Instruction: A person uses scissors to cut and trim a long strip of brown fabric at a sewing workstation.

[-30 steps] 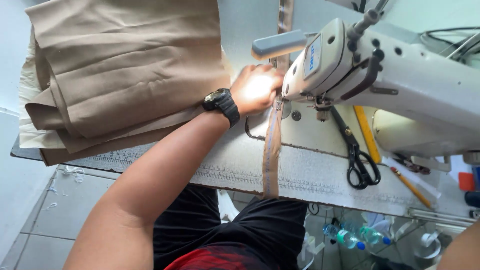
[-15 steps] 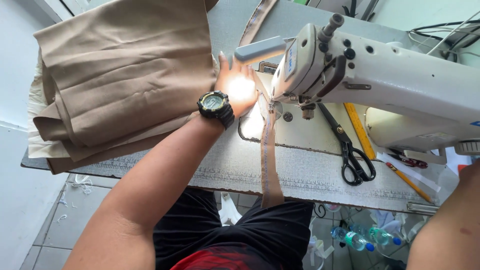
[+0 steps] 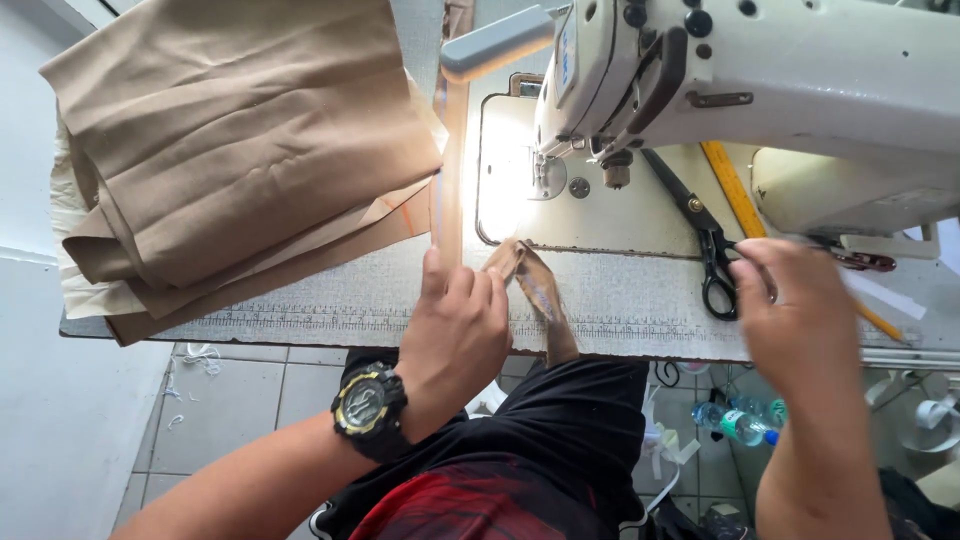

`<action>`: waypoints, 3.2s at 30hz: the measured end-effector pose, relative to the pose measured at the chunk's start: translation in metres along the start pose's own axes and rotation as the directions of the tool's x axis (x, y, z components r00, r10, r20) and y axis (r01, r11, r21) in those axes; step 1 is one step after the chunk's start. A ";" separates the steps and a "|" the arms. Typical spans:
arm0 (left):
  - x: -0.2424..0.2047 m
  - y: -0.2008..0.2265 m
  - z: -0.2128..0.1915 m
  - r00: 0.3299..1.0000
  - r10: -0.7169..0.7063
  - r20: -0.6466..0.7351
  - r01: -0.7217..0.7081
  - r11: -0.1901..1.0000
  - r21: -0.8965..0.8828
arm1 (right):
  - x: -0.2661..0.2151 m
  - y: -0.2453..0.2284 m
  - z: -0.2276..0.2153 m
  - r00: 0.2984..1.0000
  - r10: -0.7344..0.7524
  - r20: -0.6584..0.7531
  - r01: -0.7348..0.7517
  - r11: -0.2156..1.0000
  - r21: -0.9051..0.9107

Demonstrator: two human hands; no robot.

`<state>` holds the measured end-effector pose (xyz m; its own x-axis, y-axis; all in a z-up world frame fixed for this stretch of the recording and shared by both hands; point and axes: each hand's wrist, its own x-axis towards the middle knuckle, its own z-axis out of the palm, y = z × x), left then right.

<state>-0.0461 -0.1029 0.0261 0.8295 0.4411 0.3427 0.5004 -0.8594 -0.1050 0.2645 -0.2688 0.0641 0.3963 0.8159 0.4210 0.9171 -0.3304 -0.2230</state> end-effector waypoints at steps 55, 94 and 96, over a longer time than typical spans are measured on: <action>-0.088 -0.035 -0.001 0.967 -0.215 -0.136 0.093 0.797 -0.597 | -0.162 -0.148 0.013 0.454 0.076 0.888 -0.878 0.205 0.431; -0.189 -0.003 -0.025 0.616 -0.521 0.591 0.471 -0.359 -0.806 | 0.003 -0.080 -0.003 0.574 0.576 0.583 -0.234 0.797 -0.557; -0.202 -0.010 -0.020 0.512 -0.508 0.693 0.422 -0.554 -0.718 | 0.009 -0.067 0.003 0.568 0.560 0.603 -0.112 0.779 -0.617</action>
<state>-0.2237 -0.1888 -0.0239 0.3424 0.8414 -0.4181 -0.1054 0.4766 0.8728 0.2064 -0.2380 0.0799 0.7128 0.5647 -0.4161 0.6962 -0.6415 0.3220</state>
